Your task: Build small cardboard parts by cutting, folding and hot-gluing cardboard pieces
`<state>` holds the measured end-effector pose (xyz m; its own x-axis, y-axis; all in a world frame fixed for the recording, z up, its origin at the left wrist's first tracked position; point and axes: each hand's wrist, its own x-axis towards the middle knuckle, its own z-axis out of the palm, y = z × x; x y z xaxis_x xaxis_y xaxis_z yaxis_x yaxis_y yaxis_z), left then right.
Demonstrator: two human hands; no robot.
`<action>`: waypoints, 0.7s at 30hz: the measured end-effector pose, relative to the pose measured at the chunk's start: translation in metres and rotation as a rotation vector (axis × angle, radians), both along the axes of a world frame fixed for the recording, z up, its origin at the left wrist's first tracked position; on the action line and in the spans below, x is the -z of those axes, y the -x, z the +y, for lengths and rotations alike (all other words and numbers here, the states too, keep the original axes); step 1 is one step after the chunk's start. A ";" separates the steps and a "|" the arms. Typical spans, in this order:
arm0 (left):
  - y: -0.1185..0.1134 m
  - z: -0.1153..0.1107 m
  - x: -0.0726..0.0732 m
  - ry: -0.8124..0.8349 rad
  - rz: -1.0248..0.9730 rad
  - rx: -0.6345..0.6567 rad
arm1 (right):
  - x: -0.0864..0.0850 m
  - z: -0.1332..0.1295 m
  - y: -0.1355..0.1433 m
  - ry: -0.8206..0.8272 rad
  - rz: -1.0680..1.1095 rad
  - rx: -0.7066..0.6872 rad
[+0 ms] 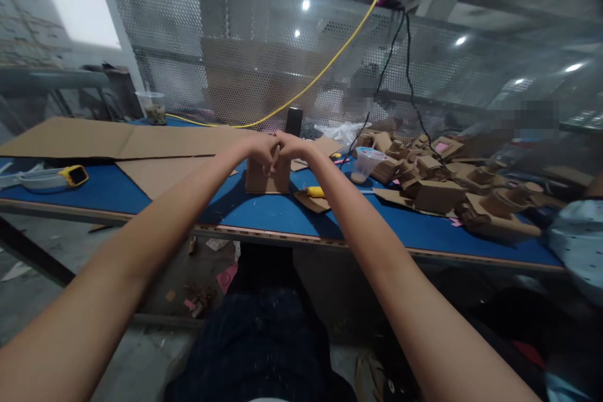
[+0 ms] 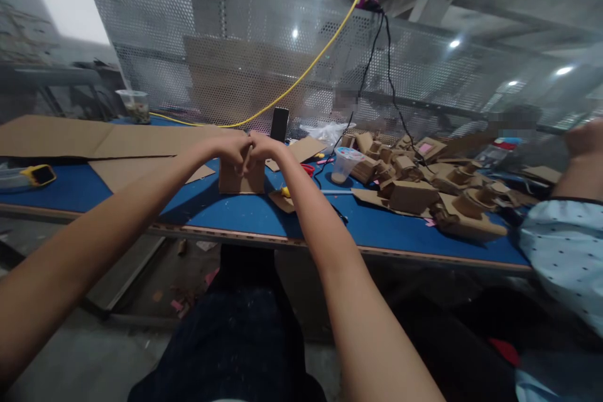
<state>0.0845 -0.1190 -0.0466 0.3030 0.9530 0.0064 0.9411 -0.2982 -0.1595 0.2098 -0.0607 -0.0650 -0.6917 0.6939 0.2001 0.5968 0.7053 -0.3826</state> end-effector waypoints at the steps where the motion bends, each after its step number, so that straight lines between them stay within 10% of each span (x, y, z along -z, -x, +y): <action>1: 0.000 0.001 -0.001 0.019 -0.007 0.005 | 0.000 0.002 0.001 0.008 -0.007 -0.001; 21: -0.016 -0.046 0.013 -0.271 0.025 -0.027 | 0.016 -0.026 -0.016 -0.201 0.184 -0.070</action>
<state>0.1004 -0.1654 -0.0597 0.2807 0.9252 0.2555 0.9429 -0.2160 -0.2534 0.2259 -0.0866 -0.0809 -0.6760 0.5793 0.4554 0.4774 0.8151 -0.3282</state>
